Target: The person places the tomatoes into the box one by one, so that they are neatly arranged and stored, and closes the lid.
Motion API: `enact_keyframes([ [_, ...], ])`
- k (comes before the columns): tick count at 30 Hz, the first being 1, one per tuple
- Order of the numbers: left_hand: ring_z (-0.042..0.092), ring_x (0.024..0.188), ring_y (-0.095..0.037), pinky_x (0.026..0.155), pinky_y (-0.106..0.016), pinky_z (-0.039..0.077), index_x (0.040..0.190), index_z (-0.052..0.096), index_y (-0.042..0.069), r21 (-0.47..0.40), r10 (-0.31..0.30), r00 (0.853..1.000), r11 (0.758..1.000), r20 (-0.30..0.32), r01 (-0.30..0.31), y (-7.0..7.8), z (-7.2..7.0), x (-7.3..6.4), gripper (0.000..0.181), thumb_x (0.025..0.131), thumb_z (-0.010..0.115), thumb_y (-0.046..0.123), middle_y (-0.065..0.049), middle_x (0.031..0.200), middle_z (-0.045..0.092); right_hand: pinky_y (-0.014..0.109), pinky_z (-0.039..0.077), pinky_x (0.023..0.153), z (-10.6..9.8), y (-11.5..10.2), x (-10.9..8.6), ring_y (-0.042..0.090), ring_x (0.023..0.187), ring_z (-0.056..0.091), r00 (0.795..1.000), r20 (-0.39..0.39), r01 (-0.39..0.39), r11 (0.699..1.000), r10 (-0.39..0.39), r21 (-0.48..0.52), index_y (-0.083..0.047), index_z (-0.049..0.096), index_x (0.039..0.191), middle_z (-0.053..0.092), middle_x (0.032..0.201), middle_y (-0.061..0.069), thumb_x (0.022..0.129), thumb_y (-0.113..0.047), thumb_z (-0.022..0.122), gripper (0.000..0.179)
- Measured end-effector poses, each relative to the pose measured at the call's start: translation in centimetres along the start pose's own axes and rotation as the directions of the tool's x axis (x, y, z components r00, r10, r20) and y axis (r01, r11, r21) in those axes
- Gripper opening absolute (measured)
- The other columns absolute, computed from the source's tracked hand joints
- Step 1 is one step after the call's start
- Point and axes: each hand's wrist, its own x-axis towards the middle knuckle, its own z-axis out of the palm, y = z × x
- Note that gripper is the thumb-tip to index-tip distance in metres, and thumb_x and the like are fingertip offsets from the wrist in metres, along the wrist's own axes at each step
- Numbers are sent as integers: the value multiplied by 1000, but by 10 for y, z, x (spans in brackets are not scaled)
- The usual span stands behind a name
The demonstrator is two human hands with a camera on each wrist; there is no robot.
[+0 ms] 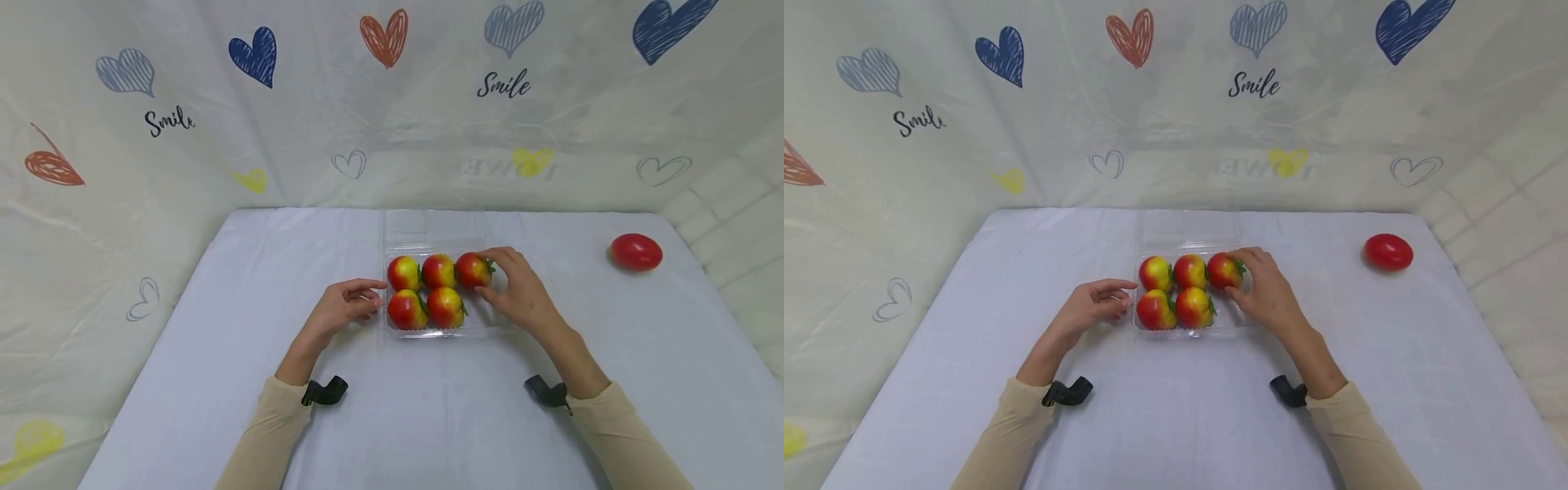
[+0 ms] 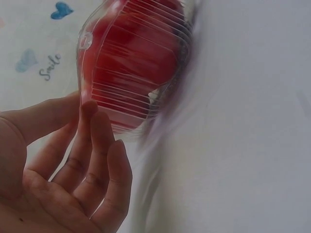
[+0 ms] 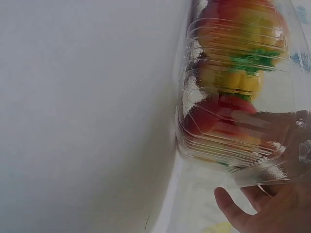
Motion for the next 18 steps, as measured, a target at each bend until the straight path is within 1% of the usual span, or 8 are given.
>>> enact_keyframes([
  [3, 70, 95, -22, 84, -32, 63, 130, 73, 18, 3, -3, 1000, 1000, 3, 3, 1, 1, -1, 36, 95, 77, 27, -8, 109, 72, 64, 46, 114, 0, -1, -2, 39, 134, 50, 1000, 1, -6, 1000, 6, 0, -7, 59, 139, 56, 141, 18, 85, -3, 82, 58],
  [9, 69, 94, -23, 84, -32, 63, 131, 73, 16, -8, 8, 1000, 1000, 5, -8, 0, 0, -1, 37, 95, 76, 25, -11, 111, 72, 64, 45, 114, 1, -1, -1, 39, 134, 50, 1000, -5, 9, 1000, -9, 7, -7, 59, 138, 56, 140, 18, 85, -3, 82, 58],
  [13, 69, 94, -23, 84, -31, 63, 131, 73, 16, -12, 6, 1000, 1000, 9, -6, -1, 0, 0, 37, 95, 77, 25, -10, 110, 72, 65, 49, 108, -1, 0, -3, 39, 132, 51, 999, -27, 25, 999, -24, 30, -6, 59, 137, 55, 140, 19, 85, -5, 84, 58],
  [16, 69, 95, -23, 84, -32, 63, 131, 73, 15, -18, 9, 1000, 1000, 12, -9, -1, 0, -1, 38, 95, 77, 26, -10, 110, 72, 65, 52, 104, -5, 1, -4, 40, 131, 51, 999, -45, 24, 999, -22, 45, -5, 58, 137, 54, 140, 20, 86, -7, 84, 58],
  [18, 69, 95, -24, 85, -33, 63, 131, 72, 15, -20, 10, 1000, 1000, 11, -9, -1, -1, -1, 38, 95, 77, 26, -10, 111, 72, 65, 52, 104, -8, 2, -4, 40, 131, 51, 999, -51, 14, 998, -11, 57, -4, 57, 138, 54, 141, 21, 87, -9, 83, 57],
])
